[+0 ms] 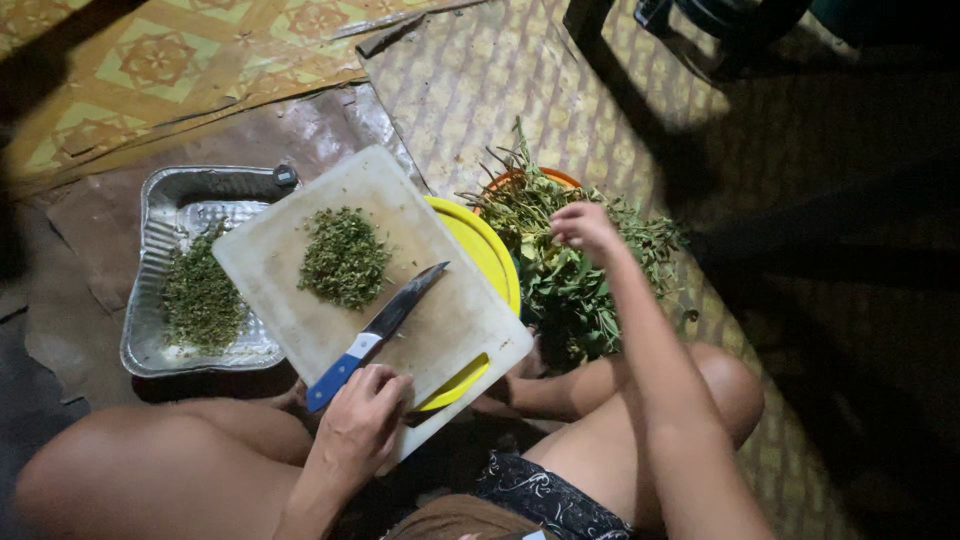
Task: The person sits on the floor and uses a knife to chop green leafy herbs on a white cutting board. The chopped herbs are gathered into a pile on the board, and a metal tray with previously chopped herbs is visible nearby.
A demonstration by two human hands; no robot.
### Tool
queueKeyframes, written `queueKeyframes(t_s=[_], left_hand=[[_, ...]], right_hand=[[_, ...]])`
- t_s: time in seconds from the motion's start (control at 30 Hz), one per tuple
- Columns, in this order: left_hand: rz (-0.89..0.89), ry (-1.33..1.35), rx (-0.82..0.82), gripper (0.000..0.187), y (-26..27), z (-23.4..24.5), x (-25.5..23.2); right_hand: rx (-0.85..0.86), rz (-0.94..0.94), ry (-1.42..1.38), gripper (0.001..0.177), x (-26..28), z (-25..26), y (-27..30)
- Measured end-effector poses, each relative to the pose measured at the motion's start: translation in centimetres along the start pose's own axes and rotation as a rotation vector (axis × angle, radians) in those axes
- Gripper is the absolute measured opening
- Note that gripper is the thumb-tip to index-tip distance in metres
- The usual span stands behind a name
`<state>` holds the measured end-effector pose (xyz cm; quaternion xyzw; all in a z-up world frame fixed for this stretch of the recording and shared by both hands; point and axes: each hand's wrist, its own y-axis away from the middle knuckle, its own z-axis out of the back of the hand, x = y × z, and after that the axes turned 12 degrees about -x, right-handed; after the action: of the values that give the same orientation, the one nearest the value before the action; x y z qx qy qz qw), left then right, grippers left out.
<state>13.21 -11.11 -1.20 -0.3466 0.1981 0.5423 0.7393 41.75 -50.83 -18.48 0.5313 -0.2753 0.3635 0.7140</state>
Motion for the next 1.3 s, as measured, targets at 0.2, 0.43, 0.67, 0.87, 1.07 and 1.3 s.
queueKeyframes(t_s=[0.2, 0.43, 0.67, 0.87, 1.07, 1.3], left_hand=[[0.008, -0.018, 0.019, 0.040, -1.5, -0.3, -0.2], [0.000, -0.017, 0.015, 0.039, -2.5, -0.8, -0.2], [-0.025, 0.003, 0.003, 0.041, -3.5, -0.9, -0.4], [0.012, 0.006, -0.033, 0.031, -3.8, -1.2, -0.2], [0.035, -0.006, -0.017, 0.033, -3.7, -1.4, 0.0], [0.048, -0.021, -0.003, 0.033, -3.7, -1.1, -0.1]], right_hand=[[0.308, 0.008, 0.436, 0.012, -5.6, -6.6, -0.9], [0.307, 0.171, 0.507, 0.020, -8.4, -7.4, -3.0], [-0.370, 0.321, 0.406, 0.027, -5.4, -4.3, -6.0], [-0.116, 0.466, 0.306, 0.070, -4.8, -6.5, -7.5], [-0.023, 0.330, 0.498, 0.065, -4.1, -8.5, -7.4], [-0.179, 0.466, 0.416, 0.051, -4.7, -7.0, -8.3]])
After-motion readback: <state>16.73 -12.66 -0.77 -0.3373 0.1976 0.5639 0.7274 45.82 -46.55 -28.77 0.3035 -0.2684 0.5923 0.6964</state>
